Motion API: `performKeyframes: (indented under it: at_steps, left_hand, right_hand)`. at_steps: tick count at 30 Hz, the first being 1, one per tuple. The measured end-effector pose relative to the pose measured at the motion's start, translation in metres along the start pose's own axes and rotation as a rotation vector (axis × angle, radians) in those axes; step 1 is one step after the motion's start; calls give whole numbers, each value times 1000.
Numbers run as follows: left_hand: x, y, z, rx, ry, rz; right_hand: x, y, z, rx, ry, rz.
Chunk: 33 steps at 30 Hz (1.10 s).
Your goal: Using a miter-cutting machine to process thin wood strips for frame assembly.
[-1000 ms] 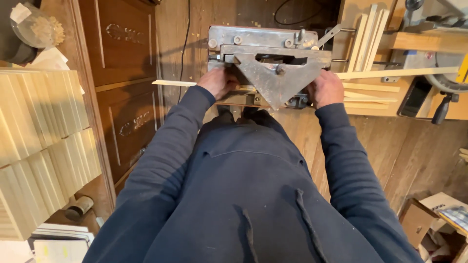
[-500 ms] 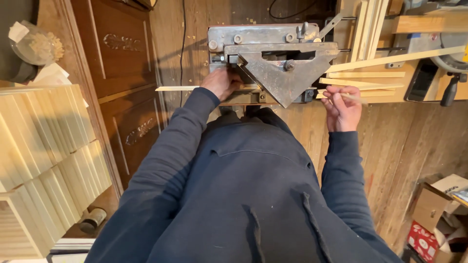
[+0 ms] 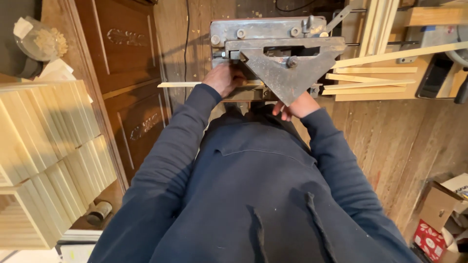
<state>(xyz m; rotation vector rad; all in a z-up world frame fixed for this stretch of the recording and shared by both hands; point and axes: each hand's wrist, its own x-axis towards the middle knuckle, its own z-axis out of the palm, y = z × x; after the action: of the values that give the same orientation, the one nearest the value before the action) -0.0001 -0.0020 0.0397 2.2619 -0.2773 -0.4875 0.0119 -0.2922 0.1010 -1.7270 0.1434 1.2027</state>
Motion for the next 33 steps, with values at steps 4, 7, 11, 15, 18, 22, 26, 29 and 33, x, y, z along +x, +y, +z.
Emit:
performKeyframes:
  at_steps: [4,7,11,15,18,22,26,29,33]
  left_hand:
    - [0,2,0,-31,-21,-57]
    - [1,2,1,-20,-23,-67]
    - [0,3,4,-8,-25,-118]
    - [0,3,6,27,-26,-163]
    - [-1,-5,14,63,-40,-148]
    - [1,-15,22,86,-42,-167]
    - [-1,-13,18,81,-13,-158]
    - [-2,-5,12,56,-10,-140]
    - [-4,10,0,-20,-37,-156]
  right_hand:
    - [27,14,9,71,-110,72]
    - [35,13,10,9,-128,94]
    - [44,28,3,159,-179,114]
    - [47,31,0,195,-195,122]
    - [44,29,1,219,-199,127]
    - [37,19,1,184,-173,115]
    - [41,21,-1,191,-184,136]
    - [39,19,-2,215,-202,156]
    - [28,24,8,224,-173,141]
